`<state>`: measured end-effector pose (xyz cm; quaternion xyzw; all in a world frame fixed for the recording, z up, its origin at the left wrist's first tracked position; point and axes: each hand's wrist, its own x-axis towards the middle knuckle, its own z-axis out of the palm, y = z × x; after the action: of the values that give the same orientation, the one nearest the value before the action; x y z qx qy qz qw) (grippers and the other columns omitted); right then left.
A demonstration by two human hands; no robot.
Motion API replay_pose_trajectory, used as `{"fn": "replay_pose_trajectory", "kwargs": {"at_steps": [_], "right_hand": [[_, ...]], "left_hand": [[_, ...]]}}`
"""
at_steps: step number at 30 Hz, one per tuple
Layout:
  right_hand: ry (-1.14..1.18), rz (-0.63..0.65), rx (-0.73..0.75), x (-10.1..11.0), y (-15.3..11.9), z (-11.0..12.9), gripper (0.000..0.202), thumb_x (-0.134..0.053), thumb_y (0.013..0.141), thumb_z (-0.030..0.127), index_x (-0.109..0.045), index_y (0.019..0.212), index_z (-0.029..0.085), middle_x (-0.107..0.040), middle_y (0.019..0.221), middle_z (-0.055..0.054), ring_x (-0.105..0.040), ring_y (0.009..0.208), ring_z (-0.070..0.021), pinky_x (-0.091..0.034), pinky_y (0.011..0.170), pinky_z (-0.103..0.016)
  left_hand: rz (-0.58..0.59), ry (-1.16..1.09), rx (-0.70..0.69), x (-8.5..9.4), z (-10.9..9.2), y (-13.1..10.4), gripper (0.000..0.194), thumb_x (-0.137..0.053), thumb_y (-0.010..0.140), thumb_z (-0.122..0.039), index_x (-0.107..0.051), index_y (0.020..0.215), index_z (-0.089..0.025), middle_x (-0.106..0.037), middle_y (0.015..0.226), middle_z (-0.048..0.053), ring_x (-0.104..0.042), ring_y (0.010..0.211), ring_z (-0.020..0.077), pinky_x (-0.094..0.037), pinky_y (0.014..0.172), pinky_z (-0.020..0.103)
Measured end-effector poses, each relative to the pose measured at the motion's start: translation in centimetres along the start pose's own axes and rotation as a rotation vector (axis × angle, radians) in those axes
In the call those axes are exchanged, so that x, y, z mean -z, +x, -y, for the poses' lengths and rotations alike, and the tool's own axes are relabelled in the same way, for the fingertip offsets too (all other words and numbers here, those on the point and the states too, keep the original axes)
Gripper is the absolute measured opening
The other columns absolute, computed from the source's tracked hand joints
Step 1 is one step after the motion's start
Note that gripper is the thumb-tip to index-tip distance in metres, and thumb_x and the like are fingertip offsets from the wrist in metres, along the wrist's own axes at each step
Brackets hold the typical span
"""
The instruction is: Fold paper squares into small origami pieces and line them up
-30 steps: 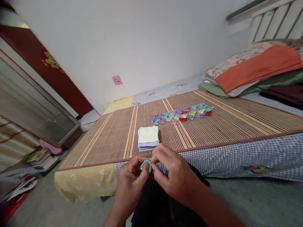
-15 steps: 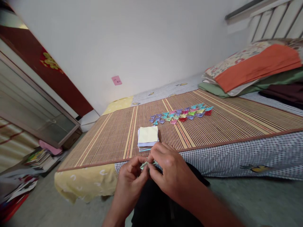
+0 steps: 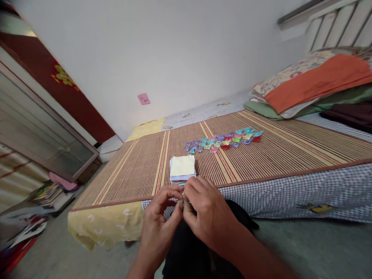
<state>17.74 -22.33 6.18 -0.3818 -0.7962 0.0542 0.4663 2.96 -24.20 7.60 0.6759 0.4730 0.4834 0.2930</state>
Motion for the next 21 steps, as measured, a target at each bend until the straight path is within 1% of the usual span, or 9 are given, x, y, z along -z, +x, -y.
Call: {"fn": "replay_pose_trajectory", "kwargs": {"at_steps": [2,3,6,11,16,19,21], "right_hand": [[-0.013,-0.007,0.006,-0.09,-0.08,-0.02,0.020,-0.053,0.082,-0.002,-0.054,0.081,0.017,-0.060,0.086,-0.008,-0.055,0.084,-0.0256,-0.047,0.076,-0.041],[-0.019,-0.012,0.010,-0.13,-0.12,0.00,0.020,-0.053,0.083,-0.002,-0.055,0.082,0.017,-0.060,0.086,-0.008,-0.055,0.085,-0.0257,-0.047,0.077,-0.041],[-0.032,-0.027,0.021,-0.24,-0.18,0.07,0.020,-0.052,0.085,-0.002,-0.054,0.081,0.018,-0.060,0.085,-0.008,-0.055,0.084,-0.0252,-0.047,0.076,-0.041],[-0.048,-0.045,0.023,-0.33,-0.15,-0.03,0.021,-0.052,0.087,-0.001,-0.052,0.076,0.018,-0.058,0.081,-0.007,-0.053,0.080,-0.0237,-0.046,0.073,-0.039],[-0.076,-0.046,0.021,-0.35,-0.16,-0.22,0.020,-0.051,0.087,-0.002,-0.055,0.079,0.016,-0.059,0.083,-0.008,-0.053,0.081,-0.0243,-0.047,0.074,-0.040],[-0.091,-0.031,0.029,-0.44,-0.18,-0.22,0.021,-0.049,0.088,-0.003,-0.057,0.081,0.015,-0.059,0.083,-0.009,-0.053,0.083,-0.0247,-0.048,0.075,-0.041],[-0.103,-0.031,0.039,-0.49,-0.18,-0.22,0.021,-0.049,0.088,-0.003,-0.056,0.080,0.016,-0.059,0.083,-0.009,-0.053,0.083,-0.0247,-0.048,0.076,-0.041]], "left_hand": [[-0.005,0.019,-0.009,-0.02,-0.10,0.12,0.007,-0.064,0.091,-0.019,-0.067,0.085,-0.021,-0.072,0.105,0.005,-0.067,0.100,0.0200,-0.051,0.080,0.026],[-0.009,0.017,0.003,-0.05,-0.14,0.15,0.009,-0.063,0.092,-0.020,-0.066,0.083,-0.021,-0.072,0.102,0.005,-0.067,0.098,0.0197,-0.051,0.079,0.026],[-0.019,0.023,0.025,-0.19,0.00,0.10,0.013,-0.060,0.093,-0.019,-0.064,0.080,-0.020,-0.070,0.091,0.003,-0.067,0.088,0.0188,-0.051,0.075,0.027],[-0.073,0.054,0.034,-0.28,0.59,-0.11,0.010,-0.058,0.093,-0.019,-0.064,0.086,-0.020,-0.067,0.081,0.001,-0.064,0.074,0.0169,-0.051,0.071,0.028],[-0.053,0.009,0.051,-0.39,0.28,-0.06,0.008,-0.058,0.090,-0.016,-0.064,0.085,-0.020,-0.069,0.086,0.002,-0.067,0.078,0.0172,-0.052,0.070,0.027],[-0.046,-0.035,0.099,-0.50,0.07,0.12,0.007,-0.060,0.086,-0.014,-0.061,0.082,-0.020,-0.068,0.086,0.003,-0.066,0.080,0.0177,-0.053,0.071,0.027],[-0.046,-0.111,0.147,-0.52,0.06,0.30,0.008,-0.060,0.084,-0.014,-0.058,0.080,-0.020,-0.067,0.084,0.003,-0.065,0.077,0.0175,-0.053,0.071,0.027]]}}
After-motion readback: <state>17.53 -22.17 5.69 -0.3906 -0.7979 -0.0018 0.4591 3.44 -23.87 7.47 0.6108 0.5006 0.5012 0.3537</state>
